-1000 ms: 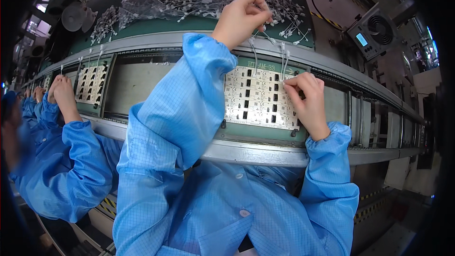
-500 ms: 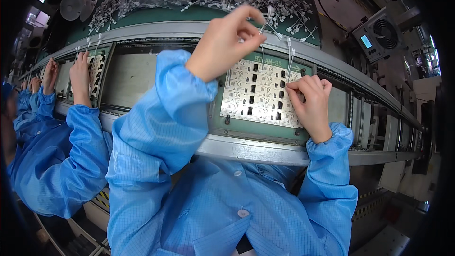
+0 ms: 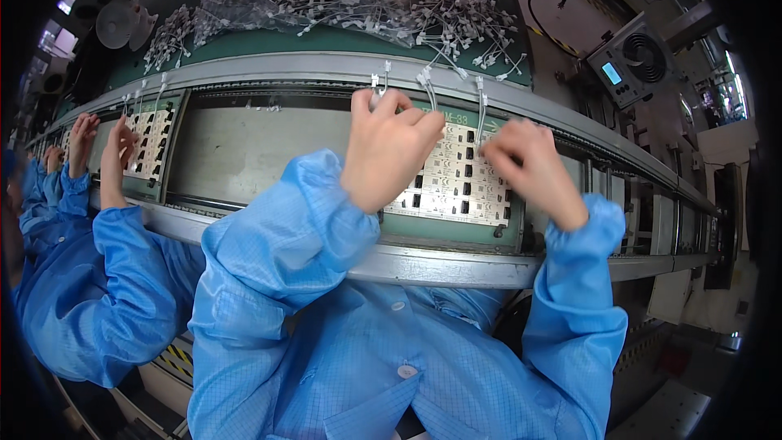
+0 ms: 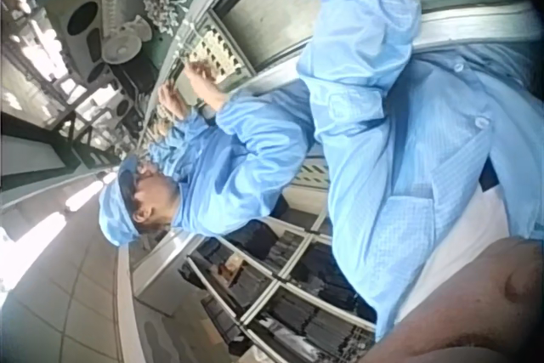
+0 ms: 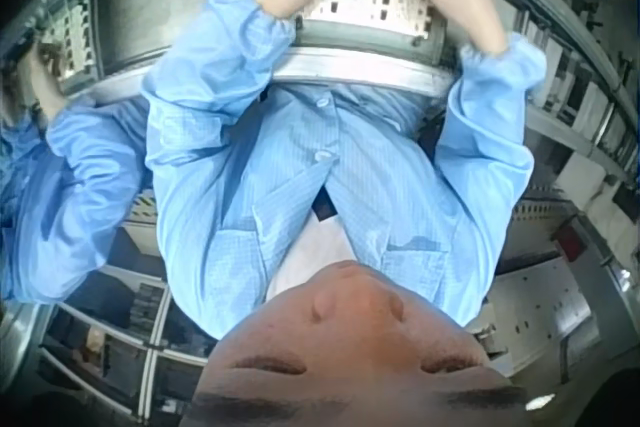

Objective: Manual assembly of electronic components by inserting wires/connectors into a circuit board or jig on a production line.

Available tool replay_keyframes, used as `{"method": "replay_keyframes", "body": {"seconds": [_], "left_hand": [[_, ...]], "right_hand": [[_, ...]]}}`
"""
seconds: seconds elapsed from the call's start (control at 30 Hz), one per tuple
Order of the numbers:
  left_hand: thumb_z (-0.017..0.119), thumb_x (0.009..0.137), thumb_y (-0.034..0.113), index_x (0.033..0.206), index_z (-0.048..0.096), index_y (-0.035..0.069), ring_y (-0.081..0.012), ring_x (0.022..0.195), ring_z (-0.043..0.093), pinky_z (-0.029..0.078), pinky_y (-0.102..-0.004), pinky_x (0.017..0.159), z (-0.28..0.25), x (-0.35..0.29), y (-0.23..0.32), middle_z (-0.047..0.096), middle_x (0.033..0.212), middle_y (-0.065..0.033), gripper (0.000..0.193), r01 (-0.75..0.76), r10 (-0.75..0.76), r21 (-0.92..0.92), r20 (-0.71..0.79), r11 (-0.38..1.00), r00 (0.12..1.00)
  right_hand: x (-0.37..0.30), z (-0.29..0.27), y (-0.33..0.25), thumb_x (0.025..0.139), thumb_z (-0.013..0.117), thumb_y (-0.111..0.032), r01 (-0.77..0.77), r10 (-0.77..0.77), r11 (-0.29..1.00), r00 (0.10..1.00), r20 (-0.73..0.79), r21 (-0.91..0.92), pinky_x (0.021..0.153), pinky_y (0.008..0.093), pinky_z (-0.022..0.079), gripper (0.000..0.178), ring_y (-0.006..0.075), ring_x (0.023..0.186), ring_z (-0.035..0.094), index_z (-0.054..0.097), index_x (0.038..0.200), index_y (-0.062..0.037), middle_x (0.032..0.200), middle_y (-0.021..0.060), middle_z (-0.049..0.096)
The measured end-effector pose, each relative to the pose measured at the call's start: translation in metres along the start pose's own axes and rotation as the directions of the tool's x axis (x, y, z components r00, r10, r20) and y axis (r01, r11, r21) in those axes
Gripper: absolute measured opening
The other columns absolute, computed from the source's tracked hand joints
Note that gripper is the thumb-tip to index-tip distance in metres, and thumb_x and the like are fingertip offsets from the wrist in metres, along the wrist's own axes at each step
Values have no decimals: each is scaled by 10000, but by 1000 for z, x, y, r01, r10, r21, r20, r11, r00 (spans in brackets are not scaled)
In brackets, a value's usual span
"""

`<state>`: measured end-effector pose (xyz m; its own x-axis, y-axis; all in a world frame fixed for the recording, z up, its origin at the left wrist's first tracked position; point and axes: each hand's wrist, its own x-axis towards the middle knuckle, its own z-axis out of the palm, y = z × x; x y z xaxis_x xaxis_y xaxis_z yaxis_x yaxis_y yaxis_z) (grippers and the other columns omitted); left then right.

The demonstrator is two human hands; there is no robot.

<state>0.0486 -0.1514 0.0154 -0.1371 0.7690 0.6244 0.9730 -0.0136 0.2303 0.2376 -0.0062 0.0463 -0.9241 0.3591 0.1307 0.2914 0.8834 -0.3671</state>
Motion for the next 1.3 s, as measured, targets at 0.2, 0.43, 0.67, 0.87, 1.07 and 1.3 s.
{"method": "replay_keyframes", "body": {"seconds": [0.2, 0.43, 0.67, 0.87, 1.07, 1.3], "left_hand": [[744, 747, 205, 792, 697, 134, -236, 982, 521, 338, -499, 871, 12, -4, 12, 581, 890, 7, 96, 71, -76, 59, 85, 996, 993], [724, 772, 174, 802, 698, 140, -229, 951, 531, 332, -462, 835, 8, -8, 18, 590, 866, 17, 52, 107, -118, 110, 92, 988, 989], [744, 799, 105, 896, 707, 127, -165, 837, 613, 351, -343, 831, -23, 15, 5, 698, 883, 17, 107, 247, -323, -354, -173, 902, 931], [743, 792, 142, 925, 685, 173, -193, 942, 586, 329, -415, 863, -4, -2, 14, 675, 895, 57, 148, -18, 14, -36, -84, 999, 996], [733, 785, 162, 865, 695, 150, -234, 1046, 553, 331, -465, 874, 11, -12, 17, 648, 998, 43, 89, 65, -69, 43, 109, 997, 992], [731, 782, 152, 871, 717, 157, -240, 1072, 529, 323, -477, 878, 6, -3, 19, 642, 982, 43, 90, 83, -97, 83, 191, 993, 977]], "right_hand": [[71, 18, 85, 853, 675, -116, -108, 111, 994, 902, -418, 30, 703, 359, 483, 170, 266, 786, 637, 690, 1011, -57, 913, 101, 660], [101, 31, 75, 856, 659, -188, -211, 176, 970, 952, -252, -122, 860, 461, 397, 102, 281, 1009, 601, 677, 917, -109, 972, 46, 674], [95, 13, 82, 930, 637, -157, -152, 396, 845, 822, -409, 512, 693, 272, 491, 142, 95, 775, 632, 634, 964, -19, 862, 60, 711], [84, -18, 70, 963, 614, -167, 145, 273, 621, 882, -385, 771, 796, 249, 488, 176, 138, 867, 671, 613, 1034, -7, 948, 103, 727], [62, -22, 56, 921, 657, -80, 190, 178, 701, 887, -426, 687, 821, 260, 533, 122, 140, 885, 685, 646, 1012, 0, 953, 75, 717], [71, -13, 80, 889, 664, -63, 57, 225, 781, 904, -364, 622, 793, 233, 514, 138, 90, 889, 640, 659, 1024, -36, 942, 6, 670]]}}
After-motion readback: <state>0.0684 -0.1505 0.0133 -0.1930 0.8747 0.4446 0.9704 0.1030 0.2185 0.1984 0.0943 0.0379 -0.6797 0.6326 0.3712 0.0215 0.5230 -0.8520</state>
